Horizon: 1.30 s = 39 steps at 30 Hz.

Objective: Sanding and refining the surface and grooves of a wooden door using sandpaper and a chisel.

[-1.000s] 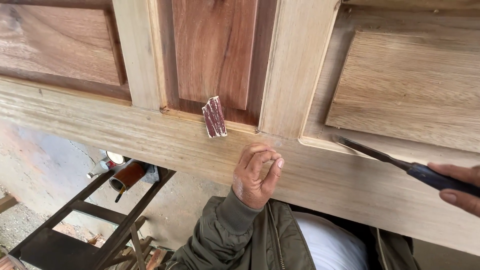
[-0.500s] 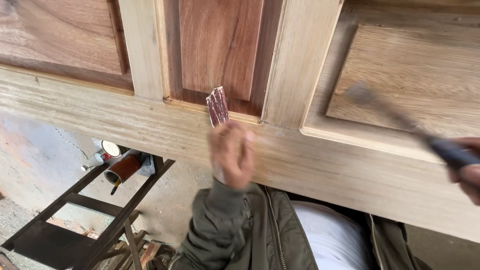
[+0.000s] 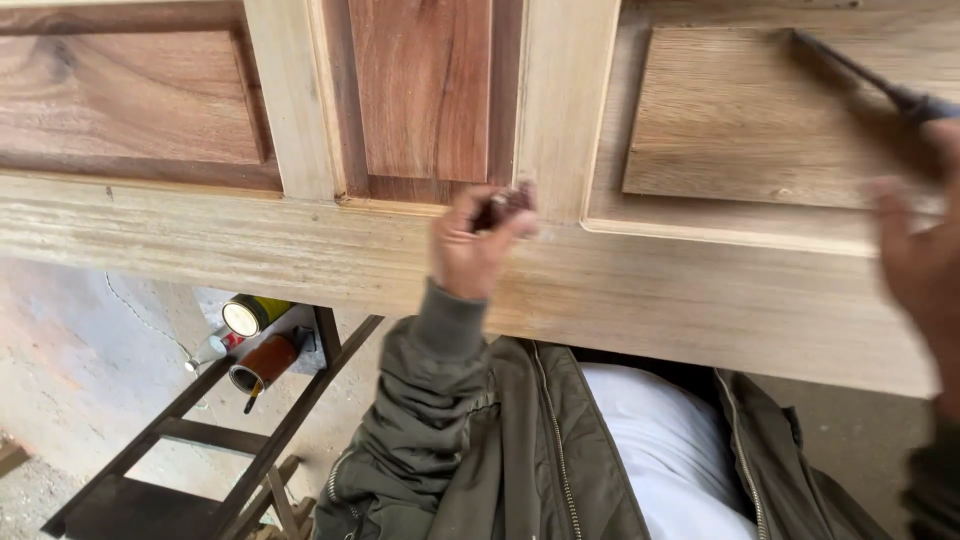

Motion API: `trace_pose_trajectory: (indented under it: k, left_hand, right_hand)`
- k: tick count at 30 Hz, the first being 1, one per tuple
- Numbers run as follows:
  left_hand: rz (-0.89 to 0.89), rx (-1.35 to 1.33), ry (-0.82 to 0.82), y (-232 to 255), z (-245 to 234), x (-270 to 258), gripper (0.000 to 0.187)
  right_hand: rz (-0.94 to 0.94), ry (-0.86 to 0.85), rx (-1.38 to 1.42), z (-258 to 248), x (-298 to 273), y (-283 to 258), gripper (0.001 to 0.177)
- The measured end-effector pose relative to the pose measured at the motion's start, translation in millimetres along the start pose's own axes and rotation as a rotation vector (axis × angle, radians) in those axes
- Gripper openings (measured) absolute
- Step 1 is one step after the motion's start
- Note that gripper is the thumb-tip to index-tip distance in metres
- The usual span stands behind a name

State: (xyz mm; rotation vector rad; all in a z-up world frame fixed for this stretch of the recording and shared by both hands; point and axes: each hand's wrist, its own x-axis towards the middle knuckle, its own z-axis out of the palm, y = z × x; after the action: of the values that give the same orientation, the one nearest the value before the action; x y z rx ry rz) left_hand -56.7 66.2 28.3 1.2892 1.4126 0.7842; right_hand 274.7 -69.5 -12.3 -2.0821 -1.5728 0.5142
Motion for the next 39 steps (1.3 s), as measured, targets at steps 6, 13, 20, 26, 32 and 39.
trace_pose_trajectory:
  k: [6, 13, 20, 26, 32, 39]
  left_hand:
    - [-0.149, -0.431, -0.158, 0.4, 64.6, -45.9, 0.006]
    - [0.429, 0.532, 0.153, -61.0, -17.4, 7.1, 0.026]
    - [0.371, 0.979, 0.416, -79.3, -44.1, 23.4, 0.056]
    - [0.092, 1.025, 0.334, -86.1, -52.4, 23.6, 0.056]
    - [-0.205, 1.003, 0.522, -75.5, -48.6, -14.1, 0.064]
    - [-0.11, 1.072, 0.669, -77.9, -39.0, -22.0, 0.053]
  right_hand:
    - [0.104, -0.418, 0.575, 28.1, 9.0, -166.6, 0.062]
    - [-0.165, -0.202, 0.28, 58.7, 34.2, -128.6, 0.017]
    - [-0.392, -0.206, 0.239, 86.6, 45.5, -140.2, 0.016]
    - [-0.666, -0.267, 0.013, 77.9, 57.8, -144.1, 0.015]
    - [-0.73, -0.341, -0.229, 71.4, 52.4, -124.3, 0.026]
    - [-0.654, -0.34, 0.03, 83.9, 51.5, -135.2, 0.032]
